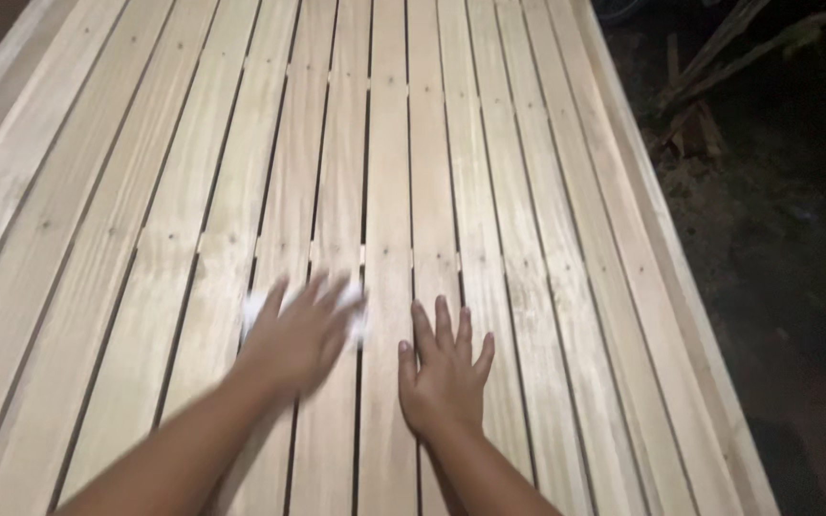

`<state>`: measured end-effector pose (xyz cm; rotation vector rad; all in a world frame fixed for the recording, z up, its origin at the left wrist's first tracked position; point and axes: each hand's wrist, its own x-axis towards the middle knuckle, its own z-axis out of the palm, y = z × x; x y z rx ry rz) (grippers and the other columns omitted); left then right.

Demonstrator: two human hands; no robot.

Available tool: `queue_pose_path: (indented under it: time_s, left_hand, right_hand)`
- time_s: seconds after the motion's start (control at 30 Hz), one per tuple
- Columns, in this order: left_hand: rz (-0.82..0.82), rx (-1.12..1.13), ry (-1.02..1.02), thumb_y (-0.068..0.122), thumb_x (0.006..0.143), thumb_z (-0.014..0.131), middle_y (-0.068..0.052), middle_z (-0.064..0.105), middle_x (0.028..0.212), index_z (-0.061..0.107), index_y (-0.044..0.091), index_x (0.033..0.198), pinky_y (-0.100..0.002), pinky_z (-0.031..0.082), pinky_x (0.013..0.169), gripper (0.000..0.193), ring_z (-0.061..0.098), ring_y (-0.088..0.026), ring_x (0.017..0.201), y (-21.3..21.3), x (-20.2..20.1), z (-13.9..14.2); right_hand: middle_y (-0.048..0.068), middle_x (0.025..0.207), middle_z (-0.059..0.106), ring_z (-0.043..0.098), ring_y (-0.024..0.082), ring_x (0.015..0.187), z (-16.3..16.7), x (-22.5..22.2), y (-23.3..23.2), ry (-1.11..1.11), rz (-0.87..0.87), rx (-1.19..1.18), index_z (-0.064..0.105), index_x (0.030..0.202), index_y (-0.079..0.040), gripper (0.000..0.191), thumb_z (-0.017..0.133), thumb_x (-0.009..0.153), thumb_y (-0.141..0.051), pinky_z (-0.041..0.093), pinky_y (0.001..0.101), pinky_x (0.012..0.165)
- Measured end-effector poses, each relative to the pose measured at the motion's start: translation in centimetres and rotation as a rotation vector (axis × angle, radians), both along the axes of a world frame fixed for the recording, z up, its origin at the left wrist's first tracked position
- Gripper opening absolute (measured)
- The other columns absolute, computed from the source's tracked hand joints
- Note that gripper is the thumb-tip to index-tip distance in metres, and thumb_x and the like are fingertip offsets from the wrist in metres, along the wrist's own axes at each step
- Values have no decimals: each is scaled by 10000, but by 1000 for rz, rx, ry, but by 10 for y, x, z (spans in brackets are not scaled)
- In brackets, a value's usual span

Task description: The person wipes the slatted surface of a wooden furniture frame with a white cloth, moving systematically across the planks and along the edges and frame rails, steadying the piece with the other hand while working around its perimeter.

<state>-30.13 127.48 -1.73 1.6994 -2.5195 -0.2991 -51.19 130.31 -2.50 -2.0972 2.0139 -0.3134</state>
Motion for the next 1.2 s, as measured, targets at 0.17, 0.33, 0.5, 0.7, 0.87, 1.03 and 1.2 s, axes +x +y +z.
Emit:
queue_pose_path:
  time_s: [0.17, 0.33, 0.5, 0.7, 0.87, 1.03, 1.2]
  left_hand:
    - [166, -129, 42, 338, 1034, 364, -41, 280, 1655, 366, 216, 1557, -575, 125, 1217, 537, 200, -257, 1541, -34, -20, -2]
    - [46, 49, -30, 344, 972, 410, -71, 207, 1705, 302, 229, 1603, -558, 88, 1172, 650, 144, -288, 1564, 68, -18, 0]
    - [-69, -27, 78, 409, 990, 419, -66, 258, 1684, 327, 195, 1557, -606, 74, 1197, 613, 169, -307, 1553, 153, -15, 5]
    - [222, 126, -92, 423, 996, 354, -32, 169, 1721, 268, 264, 1607, -559, 49, 1196, 638, 109, -241, 1539, 107, -27, -3]
    - [608, -23, 19, 410, 1012, 357, -43, 134, 1699, 222, 193, 1606, -620, 35, 1198, 646, 69, -258, 1563, 40, -46, -6]
    - [717, 210, 35, 487, 1013, 379, -28, 45, 1725, 161, 238, 1634, -626, 18, 1218, 703, 2, -273, 1586, 7, -37, 1]
    - [552, 112, 0, 622, 946, 415, -2, 68, 1723, 145, 317, 1631, -577, 21, 1236, 797, -1, -270, 1579, 21, -25, 35]
  right_hand:
    - [71, 1659, 274, 145, 349, 1539, -6, 0, 4, -14, 7, -72, 410, 1548, -247, 550, 422, 1012, -375, 9, 625, 1191]
    - [85, 1644, 288, 160, 361, 1522, -10, -2, 2, -34, 21, -108, 416, 1533, -231, 543, 431, 1002, -345, 13, 640, 1174]
    - [97, 1649, 301, 189, 361, 1527, -22, -7, 0, -39, 47, -136, 420, 1540, -218, 546, 443, 1005, -324, 39, 628, 1193]
    - [115, 1678, 242, 150, 331, 1567, -29, -23, 4, -114, 142, -81, 367, 1573, -164, 597, 465, 1011, -337, 31, 589, 1240]
    - [88, 1711, 111, 33, 325, 1573, -16, -44, 19, -114, 71, 28, 237, 1616, -167, 687, 478, 1008, -376, -36, 613, 1218]
    - [71, 1721, 18, -19, 340, 1578, 4, -67, 14, 22, -33, 96, 136, 1635, -240, 757, 447, 995, -500, -41, 629, 1206]
    - [62, 1728, -15, -45, 347, 1575, 20, -84, 6, 45, -67, 95, 76, 1643, -271, 815, 413, 976, -597, -44, 628, 1204]
